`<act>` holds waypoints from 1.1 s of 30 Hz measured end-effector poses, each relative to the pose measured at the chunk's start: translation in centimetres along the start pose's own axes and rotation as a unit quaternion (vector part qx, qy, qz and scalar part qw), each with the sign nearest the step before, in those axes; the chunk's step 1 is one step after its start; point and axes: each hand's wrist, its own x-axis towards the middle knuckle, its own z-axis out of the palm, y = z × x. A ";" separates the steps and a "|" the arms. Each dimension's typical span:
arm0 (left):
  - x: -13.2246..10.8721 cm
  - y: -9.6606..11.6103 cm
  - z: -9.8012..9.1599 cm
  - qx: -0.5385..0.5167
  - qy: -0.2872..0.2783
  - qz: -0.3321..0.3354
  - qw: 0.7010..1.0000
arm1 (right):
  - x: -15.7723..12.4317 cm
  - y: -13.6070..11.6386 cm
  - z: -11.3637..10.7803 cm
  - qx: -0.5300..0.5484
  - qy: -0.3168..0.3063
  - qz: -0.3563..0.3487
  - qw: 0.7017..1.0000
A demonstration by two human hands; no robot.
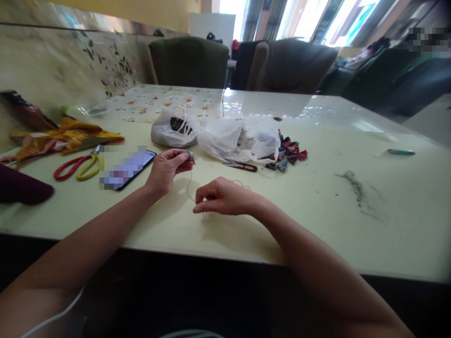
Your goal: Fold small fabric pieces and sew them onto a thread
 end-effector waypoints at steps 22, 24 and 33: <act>-2.4 1.0 1.6 0.100 -0.167 0.006 0.981 | 1.7 3.3 0.2 0.136 0.348 0.047 0.926; -2.2 0.9 1.4 0.090 -0.149 0.001 0.985 | 1.7 3.2 0.1 0.177 0.333 0.067 0.924; -2.3 0.9 1.4 0.110 -0.144 0.028 0.983 | 1.5 3.0 0.4 0.208 0.293 0.073 0.930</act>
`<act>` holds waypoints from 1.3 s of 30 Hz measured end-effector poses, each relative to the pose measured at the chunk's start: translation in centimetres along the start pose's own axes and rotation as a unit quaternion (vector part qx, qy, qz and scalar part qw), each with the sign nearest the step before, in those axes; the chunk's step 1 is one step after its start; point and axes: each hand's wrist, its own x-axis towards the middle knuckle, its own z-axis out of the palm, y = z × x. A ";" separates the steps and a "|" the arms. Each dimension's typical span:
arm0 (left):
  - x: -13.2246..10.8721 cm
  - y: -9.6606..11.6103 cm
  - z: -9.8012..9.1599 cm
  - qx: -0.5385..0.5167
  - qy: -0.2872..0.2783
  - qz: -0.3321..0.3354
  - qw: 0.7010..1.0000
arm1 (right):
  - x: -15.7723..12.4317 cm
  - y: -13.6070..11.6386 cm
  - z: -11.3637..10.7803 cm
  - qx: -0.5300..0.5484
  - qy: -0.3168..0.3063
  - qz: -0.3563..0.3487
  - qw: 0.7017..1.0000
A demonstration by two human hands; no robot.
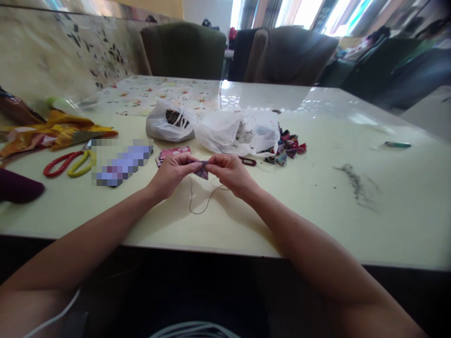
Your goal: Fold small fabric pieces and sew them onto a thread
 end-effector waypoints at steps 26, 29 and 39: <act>0.6 -0.9 -0.4 -0.028 0.056 0.000 0.998 | 0.1 0.0 -0.6 -0.202 0.101 -0.151 0.962; 0.7 -1.0 -0.5 -0.023 0.052 0.006 0.998 | 0.1 0.1 -0.6 -0.219 0.098 -0.150 0.959; 0.7 -1.1 -0.7 -0.027 0.040 0.010 0.999 | 0.2 0.2 -0.6 -0.240 0.093 -0.143 0.956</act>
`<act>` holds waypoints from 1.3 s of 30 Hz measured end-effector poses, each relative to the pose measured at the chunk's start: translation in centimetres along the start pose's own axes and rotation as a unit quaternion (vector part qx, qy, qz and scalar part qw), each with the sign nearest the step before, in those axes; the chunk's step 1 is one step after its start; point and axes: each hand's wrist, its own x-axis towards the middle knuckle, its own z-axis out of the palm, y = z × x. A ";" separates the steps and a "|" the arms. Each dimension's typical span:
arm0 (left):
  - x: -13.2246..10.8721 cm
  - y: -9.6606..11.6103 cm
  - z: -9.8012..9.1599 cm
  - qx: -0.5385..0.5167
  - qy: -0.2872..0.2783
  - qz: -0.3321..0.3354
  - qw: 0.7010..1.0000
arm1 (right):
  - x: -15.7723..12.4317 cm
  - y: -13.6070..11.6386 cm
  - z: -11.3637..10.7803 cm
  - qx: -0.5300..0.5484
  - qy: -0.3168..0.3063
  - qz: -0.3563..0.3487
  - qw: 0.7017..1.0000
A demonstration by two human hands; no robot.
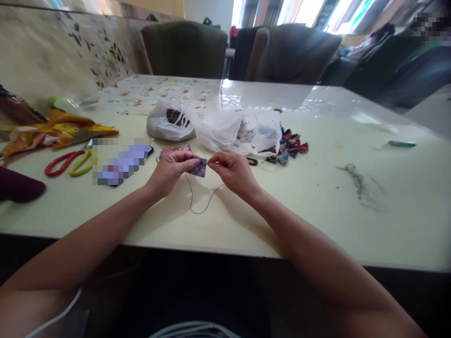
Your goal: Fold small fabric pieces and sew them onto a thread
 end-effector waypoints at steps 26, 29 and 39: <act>-0.3 0.7 0.2 0.071 -0.005 0.030 0.997 | -0.1 0.2 0.5 -0.032 -0.018 -0.027 0.999; -0.4 0.7 0.3 0.075 -0.010 0.023 0.997 | -0.1 0.2 0.6 -0.028 -0.011 -0.030 0.999; -0.2 0.7 0.1 0.030 -0.028 -0.006 0.999 | 0.1 0.3 0.2 0.013 -0.019 -0.022 1.000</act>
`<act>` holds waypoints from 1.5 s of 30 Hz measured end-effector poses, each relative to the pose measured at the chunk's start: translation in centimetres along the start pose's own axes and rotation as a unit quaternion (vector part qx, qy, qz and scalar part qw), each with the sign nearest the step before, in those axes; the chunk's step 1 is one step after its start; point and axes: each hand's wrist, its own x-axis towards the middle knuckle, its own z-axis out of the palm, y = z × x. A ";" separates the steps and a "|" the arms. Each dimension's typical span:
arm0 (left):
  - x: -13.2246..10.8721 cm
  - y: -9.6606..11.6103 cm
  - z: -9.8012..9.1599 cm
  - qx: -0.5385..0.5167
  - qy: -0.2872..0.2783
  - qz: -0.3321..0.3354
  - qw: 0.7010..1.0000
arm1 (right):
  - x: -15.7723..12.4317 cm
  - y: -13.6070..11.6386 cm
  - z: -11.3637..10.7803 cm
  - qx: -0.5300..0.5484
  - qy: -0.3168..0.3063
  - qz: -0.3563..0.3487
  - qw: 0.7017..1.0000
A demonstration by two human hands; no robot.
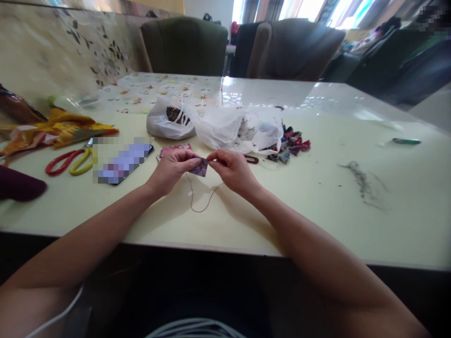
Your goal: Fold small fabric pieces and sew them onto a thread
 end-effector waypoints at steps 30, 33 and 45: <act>-0.3 -0.7 -0.1 -0.135 -0.143 -0.094 0.976 | 0.1 0.4 -0.7 0.210 -0.092 0.044 0.973; -0.4 -1.0 0.0 -0.126 -0.131 -0.081 0.980 | -0.1 0.3 -0.3 0.168 -0.068 0.059 0.982; -0.3 -1.2 0.6 -0.127 -0.048 -0.027 0.990 | -0.1 1.0 -0.3 0.093 -0.032 0.073 0.992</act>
